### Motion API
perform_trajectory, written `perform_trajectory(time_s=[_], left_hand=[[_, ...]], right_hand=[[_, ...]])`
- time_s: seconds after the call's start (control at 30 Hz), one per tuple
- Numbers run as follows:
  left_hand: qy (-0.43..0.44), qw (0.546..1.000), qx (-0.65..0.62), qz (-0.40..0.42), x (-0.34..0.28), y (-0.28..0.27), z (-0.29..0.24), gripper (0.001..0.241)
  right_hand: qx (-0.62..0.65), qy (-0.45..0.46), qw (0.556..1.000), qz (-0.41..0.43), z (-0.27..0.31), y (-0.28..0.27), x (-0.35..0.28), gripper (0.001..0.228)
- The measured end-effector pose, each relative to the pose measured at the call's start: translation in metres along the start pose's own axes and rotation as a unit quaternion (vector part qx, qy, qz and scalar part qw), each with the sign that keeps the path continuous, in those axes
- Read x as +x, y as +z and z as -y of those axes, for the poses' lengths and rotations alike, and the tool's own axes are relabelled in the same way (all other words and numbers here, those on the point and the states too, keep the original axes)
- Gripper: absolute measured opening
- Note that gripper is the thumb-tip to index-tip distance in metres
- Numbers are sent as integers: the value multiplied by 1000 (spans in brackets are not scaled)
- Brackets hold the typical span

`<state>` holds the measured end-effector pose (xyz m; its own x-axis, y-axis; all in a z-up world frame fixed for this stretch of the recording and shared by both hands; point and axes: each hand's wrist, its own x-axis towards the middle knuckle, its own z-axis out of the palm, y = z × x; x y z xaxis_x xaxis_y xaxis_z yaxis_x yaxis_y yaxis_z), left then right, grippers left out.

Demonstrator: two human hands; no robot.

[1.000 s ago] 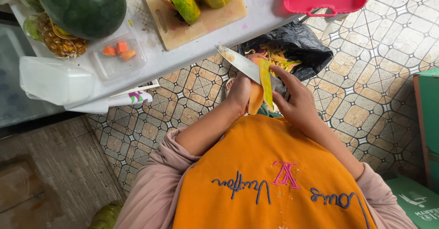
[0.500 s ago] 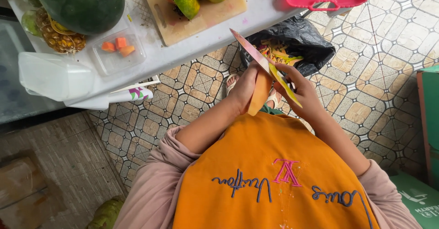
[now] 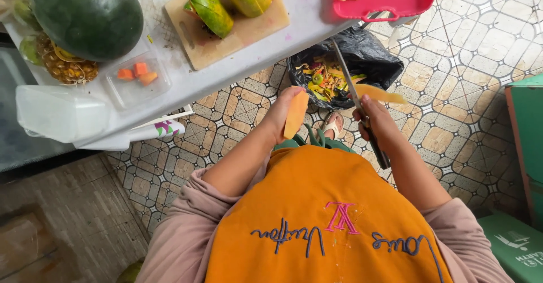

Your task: Peeling and slicing papayas on a cutting board using a knife.

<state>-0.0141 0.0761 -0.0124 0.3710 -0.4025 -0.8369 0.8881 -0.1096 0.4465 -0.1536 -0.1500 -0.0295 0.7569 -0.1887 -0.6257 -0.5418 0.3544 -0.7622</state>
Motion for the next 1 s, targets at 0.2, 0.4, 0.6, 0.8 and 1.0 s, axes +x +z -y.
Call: perform_trajectory(time_s=[0.2,0.4,0.6,0.8,1.0], left_hand=[[87,987,122,-50,10,34,-38,57],[157,852,494,-71,46,147,-111,24],[269,567,775,-68,267,235,-83,60],[361,441,796,-203,284,273,-106,76],[675,630,359,-136,179,167,-97,71]], right_hand=[[1,-34,999,-35,-8,-32,-4,47],[39,207,942,-263,35,-38,-92,35],[133,147,922,-333,-67,-93,-170,60],[117,168,916,-345,-64,-119,-159,55],[129,183,907,-357,-64,-123,-126,50]])
